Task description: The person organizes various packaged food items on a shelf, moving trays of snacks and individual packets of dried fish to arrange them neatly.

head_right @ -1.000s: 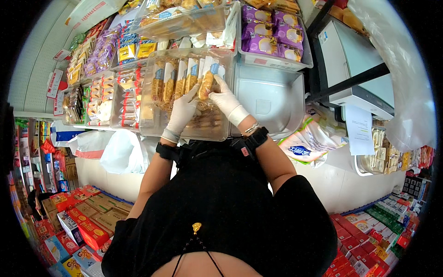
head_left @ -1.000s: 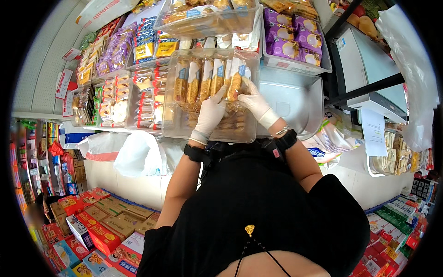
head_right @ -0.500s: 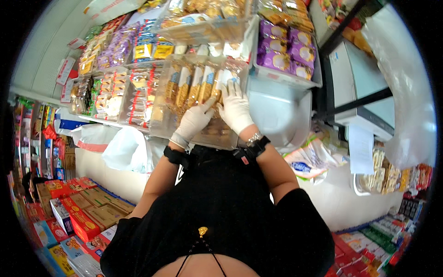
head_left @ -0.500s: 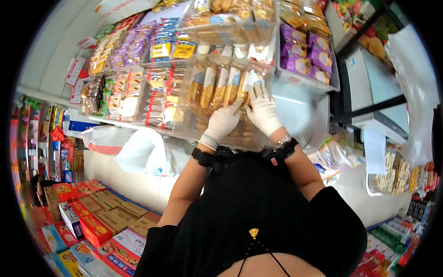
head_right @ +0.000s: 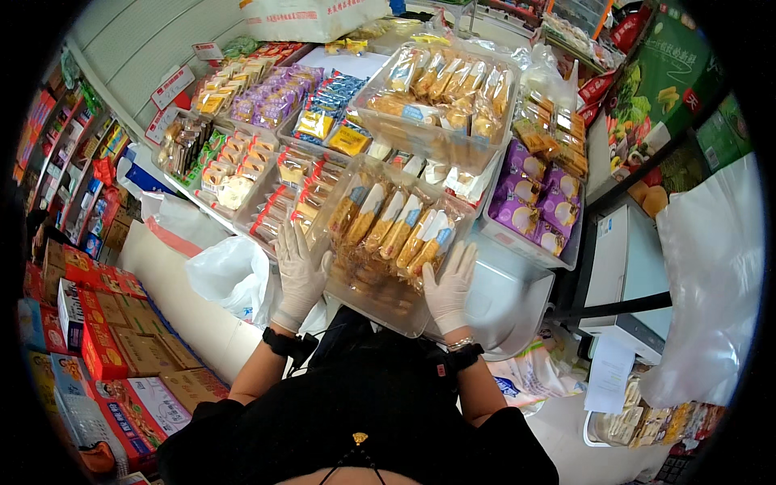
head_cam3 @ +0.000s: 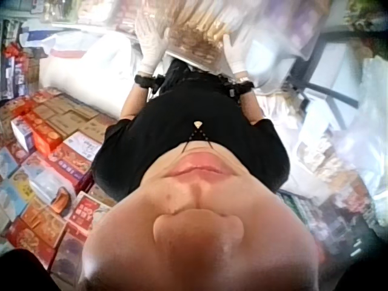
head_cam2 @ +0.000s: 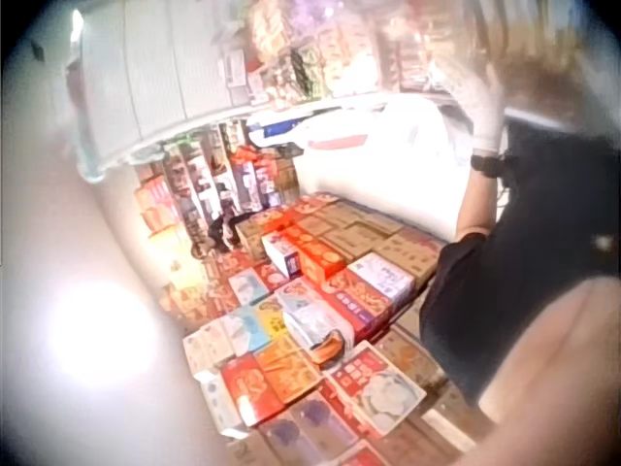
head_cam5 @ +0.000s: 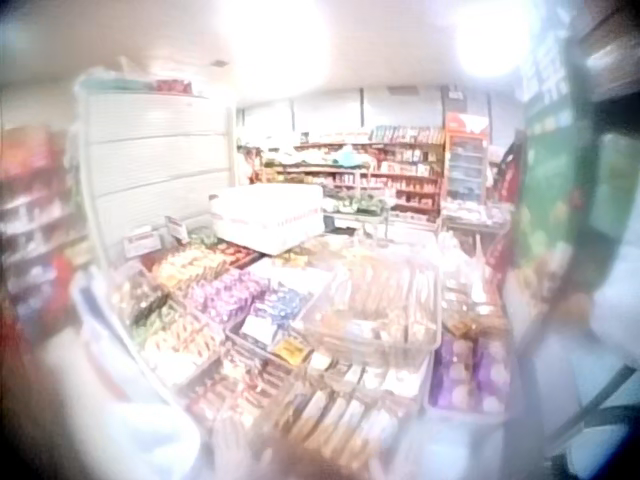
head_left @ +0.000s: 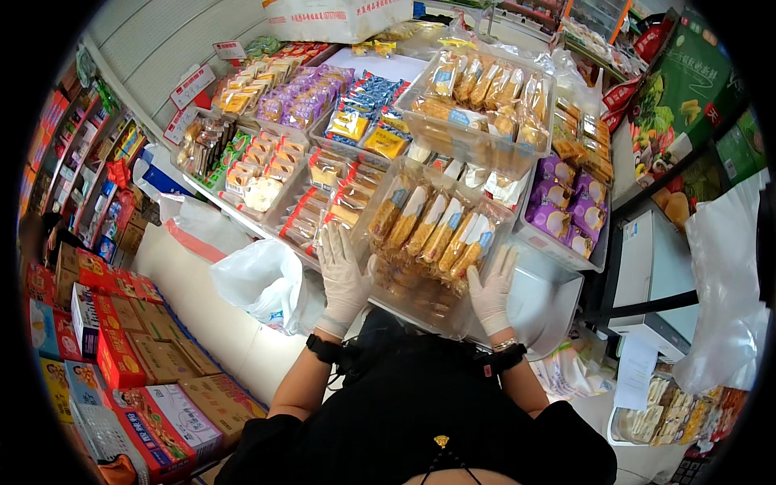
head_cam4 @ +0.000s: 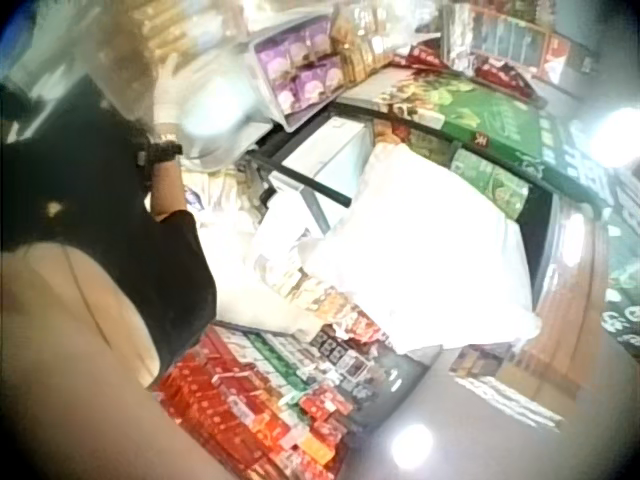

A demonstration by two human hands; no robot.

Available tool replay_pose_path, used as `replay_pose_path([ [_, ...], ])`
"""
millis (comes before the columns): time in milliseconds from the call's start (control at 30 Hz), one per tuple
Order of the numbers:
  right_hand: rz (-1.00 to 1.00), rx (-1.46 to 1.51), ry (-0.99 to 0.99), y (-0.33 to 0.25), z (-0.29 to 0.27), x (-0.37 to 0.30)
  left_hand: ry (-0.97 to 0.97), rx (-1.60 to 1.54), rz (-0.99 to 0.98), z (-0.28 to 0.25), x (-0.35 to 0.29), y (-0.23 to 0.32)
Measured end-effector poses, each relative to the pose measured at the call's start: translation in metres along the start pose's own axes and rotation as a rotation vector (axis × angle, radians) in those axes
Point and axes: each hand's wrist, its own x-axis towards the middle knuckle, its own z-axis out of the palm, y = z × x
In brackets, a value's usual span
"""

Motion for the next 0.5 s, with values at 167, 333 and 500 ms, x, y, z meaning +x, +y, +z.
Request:
replay_pose_path([
  [167, 0.013, 0.053, -0.085, 0.007, 0.015, -0.001, -0.09, 0.034, -0.04, 0.019, -0.011, -0.011],
  [333, 0.042, 0.111, -0.091, 0.005, 0.015, -0.002, -0.087, 0.019, -0.047, 0.022, -0.014, -0.013],
  [500, 0.07, 0.154, -0.118, 0.0, 0.01, -0.002, -0.089, 0.008, -0.051, 0.021, -0.014, -0.012],
])
